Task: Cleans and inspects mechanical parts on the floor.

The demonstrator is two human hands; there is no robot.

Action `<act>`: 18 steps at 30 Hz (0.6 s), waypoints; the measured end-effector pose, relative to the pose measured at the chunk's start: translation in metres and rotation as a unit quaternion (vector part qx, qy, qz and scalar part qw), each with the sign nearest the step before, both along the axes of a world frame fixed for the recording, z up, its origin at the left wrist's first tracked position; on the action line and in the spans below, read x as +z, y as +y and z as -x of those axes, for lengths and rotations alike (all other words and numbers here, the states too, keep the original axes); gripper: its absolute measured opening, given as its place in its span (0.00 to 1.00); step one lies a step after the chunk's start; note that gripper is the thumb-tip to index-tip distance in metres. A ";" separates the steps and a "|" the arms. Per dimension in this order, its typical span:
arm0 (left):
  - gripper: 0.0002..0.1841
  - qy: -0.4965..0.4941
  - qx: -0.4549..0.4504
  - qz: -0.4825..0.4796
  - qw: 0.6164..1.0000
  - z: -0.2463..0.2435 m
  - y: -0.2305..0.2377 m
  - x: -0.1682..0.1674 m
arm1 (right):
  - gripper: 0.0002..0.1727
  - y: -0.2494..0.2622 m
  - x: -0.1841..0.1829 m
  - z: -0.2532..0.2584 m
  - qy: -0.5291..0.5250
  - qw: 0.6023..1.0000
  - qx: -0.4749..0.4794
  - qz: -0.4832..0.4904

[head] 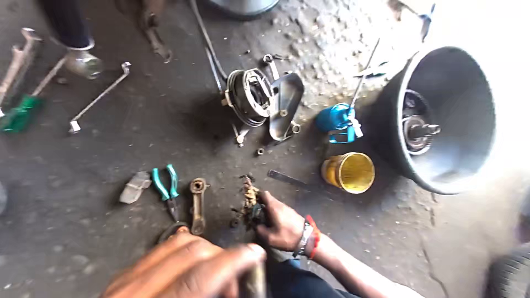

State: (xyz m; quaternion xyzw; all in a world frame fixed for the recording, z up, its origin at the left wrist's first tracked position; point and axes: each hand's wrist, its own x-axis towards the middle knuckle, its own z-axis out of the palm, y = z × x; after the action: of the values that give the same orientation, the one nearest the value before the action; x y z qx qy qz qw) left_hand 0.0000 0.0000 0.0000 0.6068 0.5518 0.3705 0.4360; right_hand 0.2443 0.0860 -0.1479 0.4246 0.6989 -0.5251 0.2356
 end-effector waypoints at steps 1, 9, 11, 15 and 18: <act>0.20 -0.009 0.009 0.023 1.000 -0.001 -0.002 -0.012 | 0.39 0.002 -0.001 -0.001 -0.001 1.000 0.015 -0.008; 0.21 -0.080 0.135 0.063 0.986 -0.006 -0.004 -0.049 | 0.41 0.017 0.013 -0.004 -0.151 0.983 0.066 -0.085; 0.22 -0.117 0.161 0.088 0.976 -0.015 -0.004 -0.064 | 0.39 0.025 0.026 -0.004 -0.105 0.986 0.069 -0.107; 0.20 -0.236 0.148 0.188 0.942 -0.025 -0.021 -0.097 | 0.27 0.042 0.032 -0.012 0.067 0.987 -0.015 -0.146; 0.16 -0.306 0.117 0.234 0.915 -0.028 -0.025 -0.106 | 0.23 0.073 0.048 -0.037 0.061 0.969 -0.068 -0.231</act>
State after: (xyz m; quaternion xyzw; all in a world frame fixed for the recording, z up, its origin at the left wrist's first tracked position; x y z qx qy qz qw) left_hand 0.0280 -0.0251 -0.1062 0.2754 0.5291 0.4471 0.6666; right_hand 0.2811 0.1592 -0.0995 0.4816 0.7834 -0.3894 0.0521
